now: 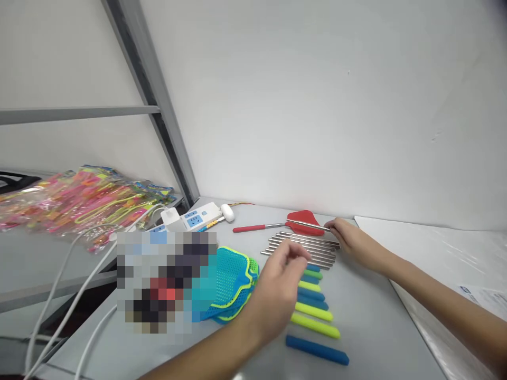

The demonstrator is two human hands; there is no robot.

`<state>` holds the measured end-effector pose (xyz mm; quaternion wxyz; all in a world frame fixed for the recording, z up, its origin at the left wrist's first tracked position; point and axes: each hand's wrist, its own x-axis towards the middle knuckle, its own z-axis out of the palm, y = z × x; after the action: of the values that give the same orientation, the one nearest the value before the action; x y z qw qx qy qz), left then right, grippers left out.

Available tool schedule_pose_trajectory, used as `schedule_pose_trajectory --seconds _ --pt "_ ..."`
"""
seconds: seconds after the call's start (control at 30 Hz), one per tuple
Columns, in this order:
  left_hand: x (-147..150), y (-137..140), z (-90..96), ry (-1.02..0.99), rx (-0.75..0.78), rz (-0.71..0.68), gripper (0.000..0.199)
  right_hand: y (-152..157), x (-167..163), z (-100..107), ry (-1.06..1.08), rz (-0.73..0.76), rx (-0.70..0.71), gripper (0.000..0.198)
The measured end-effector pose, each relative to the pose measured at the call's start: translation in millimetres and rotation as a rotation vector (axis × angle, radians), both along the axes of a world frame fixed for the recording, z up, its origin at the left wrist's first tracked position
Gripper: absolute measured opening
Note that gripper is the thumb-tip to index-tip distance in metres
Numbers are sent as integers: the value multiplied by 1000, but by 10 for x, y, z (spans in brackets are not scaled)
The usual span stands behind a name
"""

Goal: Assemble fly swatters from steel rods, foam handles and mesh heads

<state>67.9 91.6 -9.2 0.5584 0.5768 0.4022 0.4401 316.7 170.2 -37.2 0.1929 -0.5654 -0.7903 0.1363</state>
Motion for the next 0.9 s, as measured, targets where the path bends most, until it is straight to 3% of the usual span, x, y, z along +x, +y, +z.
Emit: schedule_pose_trajectory --seconds 0.07,0.17,0.23,0.33,0.53,0.7,0.9 --pt "-124 149 121 417 315 -98 14 117 45 -88 -21 29 -16 35" --pt "-302 433 236 1045 725 6 17 182 77 -157 -64 102 -43 37" --pt "-396 602 228 1351 762 75 23 196 97 -175 -75 133 -48 37" --pt "-462 759 136 1584 689 73 28 221 117 -173 -87 183 -36 36" --pt "-350 911 25 1673 579 -9 29 272 129 -88 -154 261 -3 36" --pt "-254 1110 -27 1568 503 3 27 246 187 -20 -187 276 11 37" --pt "-290 1326 -76 1366 552 38 17 220 229 14 -178 331 17 36"
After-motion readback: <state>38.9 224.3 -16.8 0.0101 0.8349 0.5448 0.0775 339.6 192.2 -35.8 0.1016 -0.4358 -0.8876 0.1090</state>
